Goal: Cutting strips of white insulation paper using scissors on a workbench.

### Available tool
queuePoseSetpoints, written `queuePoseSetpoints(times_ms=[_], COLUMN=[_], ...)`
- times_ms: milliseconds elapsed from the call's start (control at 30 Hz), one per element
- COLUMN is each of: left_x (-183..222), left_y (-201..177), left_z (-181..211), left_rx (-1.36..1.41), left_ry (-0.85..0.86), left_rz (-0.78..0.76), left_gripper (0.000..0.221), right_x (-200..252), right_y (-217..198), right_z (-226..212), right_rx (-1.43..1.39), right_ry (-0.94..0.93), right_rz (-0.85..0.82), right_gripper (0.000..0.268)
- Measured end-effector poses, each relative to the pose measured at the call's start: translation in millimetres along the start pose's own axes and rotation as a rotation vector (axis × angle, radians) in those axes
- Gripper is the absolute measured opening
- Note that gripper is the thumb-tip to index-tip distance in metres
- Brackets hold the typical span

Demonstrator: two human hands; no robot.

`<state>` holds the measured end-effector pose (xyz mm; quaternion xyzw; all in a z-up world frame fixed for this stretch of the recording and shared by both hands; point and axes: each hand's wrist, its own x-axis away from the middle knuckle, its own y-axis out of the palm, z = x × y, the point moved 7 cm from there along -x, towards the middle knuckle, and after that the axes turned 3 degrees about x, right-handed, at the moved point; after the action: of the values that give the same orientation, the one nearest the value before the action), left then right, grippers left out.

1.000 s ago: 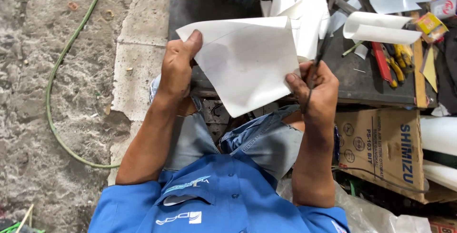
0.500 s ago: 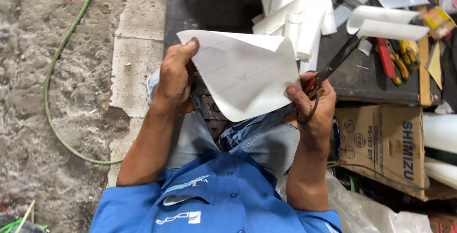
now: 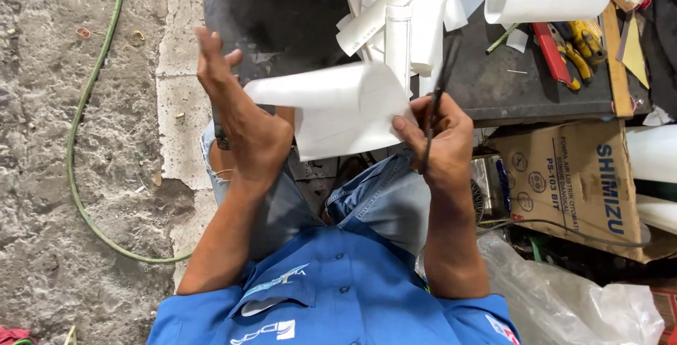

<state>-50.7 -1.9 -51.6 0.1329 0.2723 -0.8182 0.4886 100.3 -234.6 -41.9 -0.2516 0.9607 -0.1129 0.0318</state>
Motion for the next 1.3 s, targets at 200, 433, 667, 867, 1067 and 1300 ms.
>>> queuePoseSetpoints(times_ms=[200, 433, 667, 867, 1067, 1300], left_x=[-21, -15, -18, -23, -39, -64], left_y=[-11, -4, -4, -8, -16, -12], left_z=[33, -34, -16, 0, 4, 63], left_rx=[0.018, 0.190, 0.436, 0.528, 0.512, 0.294], left_ry=[0.086, -0.285, -0.329, -0.275, -0.244, 0.208], left_rz=[-0.191, -0.356, -0.438, -0.504, -0.305, -0.479], left_gripper=[0.033, 0.023, 0.022, 0.022, 0.014, 0.008], right_x=[-12, -11, -8, -11, 12, 12], right_y=[5, -2, -3, -20, 0, 17], right_z=[22, 11, -4, 27, 18, -8], right_rx=[-0.095, -0.111, -0.106, -0.087, 0.011, 0.087], right_ry=[-0.032, -0.021, -0.099, -0.168, 0.111, -0.036], right_rz=[-0.011, 0.041, 0.069, 0.070, 0.014, 0.049], right_gripper=[0.035, 0.035, 0.036, 0.035, 0.023, 0.023])
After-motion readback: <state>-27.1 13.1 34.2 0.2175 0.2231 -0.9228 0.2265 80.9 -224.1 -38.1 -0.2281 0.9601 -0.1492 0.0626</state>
